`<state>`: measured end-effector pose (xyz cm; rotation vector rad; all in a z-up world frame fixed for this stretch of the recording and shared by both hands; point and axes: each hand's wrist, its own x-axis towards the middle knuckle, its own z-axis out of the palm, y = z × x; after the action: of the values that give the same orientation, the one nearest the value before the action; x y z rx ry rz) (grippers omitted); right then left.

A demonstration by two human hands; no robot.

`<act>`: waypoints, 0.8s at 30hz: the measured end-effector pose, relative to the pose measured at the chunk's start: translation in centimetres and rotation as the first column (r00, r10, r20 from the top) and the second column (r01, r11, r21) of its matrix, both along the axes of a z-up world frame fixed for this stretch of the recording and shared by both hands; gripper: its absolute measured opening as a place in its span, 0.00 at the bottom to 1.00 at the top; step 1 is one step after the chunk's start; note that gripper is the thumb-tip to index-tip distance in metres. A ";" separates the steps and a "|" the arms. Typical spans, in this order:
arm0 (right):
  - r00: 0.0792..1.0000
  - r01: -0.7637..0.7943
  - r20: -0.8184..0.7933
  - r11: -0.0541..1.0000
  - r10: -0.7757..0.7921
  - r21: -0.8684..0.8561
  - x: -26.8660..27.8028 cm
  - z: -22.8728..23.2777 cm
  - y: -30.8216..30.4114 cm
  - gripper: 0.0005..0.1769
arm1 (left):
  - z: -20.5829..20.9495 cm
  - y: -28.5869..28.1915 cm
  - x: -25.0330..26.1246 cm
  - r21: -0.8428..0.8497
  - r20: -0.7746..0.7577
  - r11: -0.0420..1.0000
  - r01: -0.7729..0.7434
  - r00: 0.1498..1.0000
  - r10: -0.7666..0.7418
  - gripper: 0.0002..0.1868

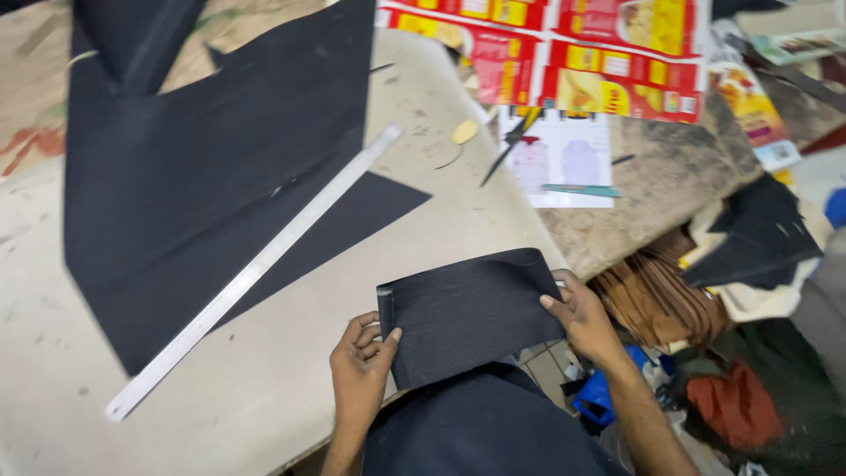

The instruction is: The person marks a dark fabric piece using a ruler and chalk, then cuts along the marked lines with a utility knife. The person also uses a printed paper pattern to guide the layout and alignment of the fabric on the table.

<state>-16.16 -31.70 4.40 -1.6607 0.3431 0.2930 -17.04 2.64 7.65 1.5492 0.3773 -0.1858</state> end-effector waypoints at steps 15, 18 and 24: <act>0.870 0.486 0.146 0.869 -0.472 -0.090 -11.7 -7.1 -32.1 0.23 | -1.2 -37.4 7.3 -0.138 0.131 0.760 0.635 0.772 -0.622 0.20; 0.850 0.513 0.208 0.851 -0.484 -0.115 -7.9 -4.8 -35.5 0.34 | 1.0 -41.6 8.8 -0.309 0.206 0.738 0.600 0.799 -0.565 0.18; 0.882 0.061 0.468 0.998 -0.050 -0.009 -1.2 5.4 -30.1 0.64 | 9.1 -40.3 8.1 -0.080 0.338 0.812 0.578 0.782 -0.523 0.14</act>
<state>-17.33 -61.77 9.81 -1.6810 0.0270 -0.1621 -8.91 -37.67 16.70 1.4432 -0.3481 -0.4238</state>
